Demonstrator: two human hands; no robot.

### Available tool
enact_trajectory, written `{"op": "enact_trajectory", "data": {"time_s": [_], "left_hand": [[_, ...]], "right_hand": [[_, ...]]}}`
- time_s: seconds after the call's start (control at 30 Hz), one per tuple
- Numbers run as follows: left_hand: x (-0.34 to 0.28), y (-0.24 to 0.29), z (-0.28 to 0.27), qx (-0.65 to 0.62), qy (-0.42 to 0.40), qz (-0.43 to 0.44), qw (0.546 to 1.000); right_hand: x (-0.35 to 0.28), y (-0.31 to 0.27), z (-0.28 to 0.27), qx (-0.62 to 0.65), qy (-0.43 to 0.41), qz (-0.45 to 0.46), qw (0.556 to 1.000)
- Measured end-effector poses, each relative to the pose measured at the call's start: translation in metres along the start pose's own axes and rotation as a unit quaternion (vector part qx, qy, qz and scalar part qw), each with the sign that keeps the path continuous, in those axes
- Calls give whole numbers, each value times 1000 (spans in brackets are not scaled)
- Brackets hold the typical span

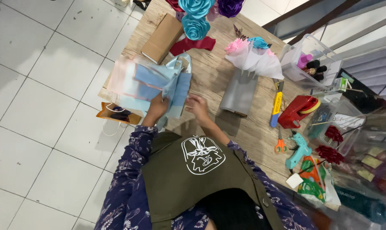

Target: The person folds light blue translucent fabric pieces and secures them with a stapler to form small pouches. They repeatedly fold, align, and staple the fabric edges, then place the finished pouches into a clear plastic bag.

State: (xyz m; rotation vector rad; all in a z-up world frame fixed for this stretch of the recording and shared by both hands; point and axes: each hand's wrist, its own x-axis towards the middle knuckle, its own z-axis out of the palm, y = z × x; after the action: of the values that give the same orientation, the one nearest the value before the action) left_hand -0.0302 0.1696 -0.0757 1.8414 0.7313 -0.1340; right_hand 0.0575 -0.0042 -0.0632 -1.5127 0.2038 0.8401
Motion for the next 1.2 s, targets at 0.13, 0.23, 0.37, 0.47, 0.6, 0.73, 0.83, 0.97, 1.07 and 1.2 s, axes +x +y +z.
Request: {"op": "enact_trajectory", "data": {"time_s": [0.13, 0.23, 0.37, 0.47, 0.6, 0.73, 0.83, 0.97, 1.07, 1.2], "left_hand": [[-17, 41, -15, 17, -38, -17, 999], [-37, 86, -29, 19, -88, -53, 994], [13, 14, -10, 47, -40, 8, 998], [-27, 65, -36, -48, -47, -44, 997], [-36, 73, -46, -154, -41, -83, 984], [-18, 51, -35, -74, -67, -63, 993], [-16, 47, -24, 14, -96, 20, 995], [3, 23, -5, 72, -90, 84, 990], [-3, 31, -3, 98, -55, 84, 990], [9, 17, 3, 103, -4, 89, 991]], "right_hand": [[2, 11, 13, -74, -120, -48, 989], [23, 41, 19, -123, -153, -78, 977], [-4, 13, 34, -59, -116, -54, 990], [-19, -7, 35, -13, -79, -42, 996], [-14, -9, 34, -54, -31, -25, 998], [-10, -14, 33, -104, -48, -74, 991], [14, 8, 27, -109, -47, -101, 988], [18, 3, 26, -141, -13, -149, 979], [-6, -24, 29, -73, -22, -108, 991], [30, 7, 2, 138, -57, 0, 989]]}}
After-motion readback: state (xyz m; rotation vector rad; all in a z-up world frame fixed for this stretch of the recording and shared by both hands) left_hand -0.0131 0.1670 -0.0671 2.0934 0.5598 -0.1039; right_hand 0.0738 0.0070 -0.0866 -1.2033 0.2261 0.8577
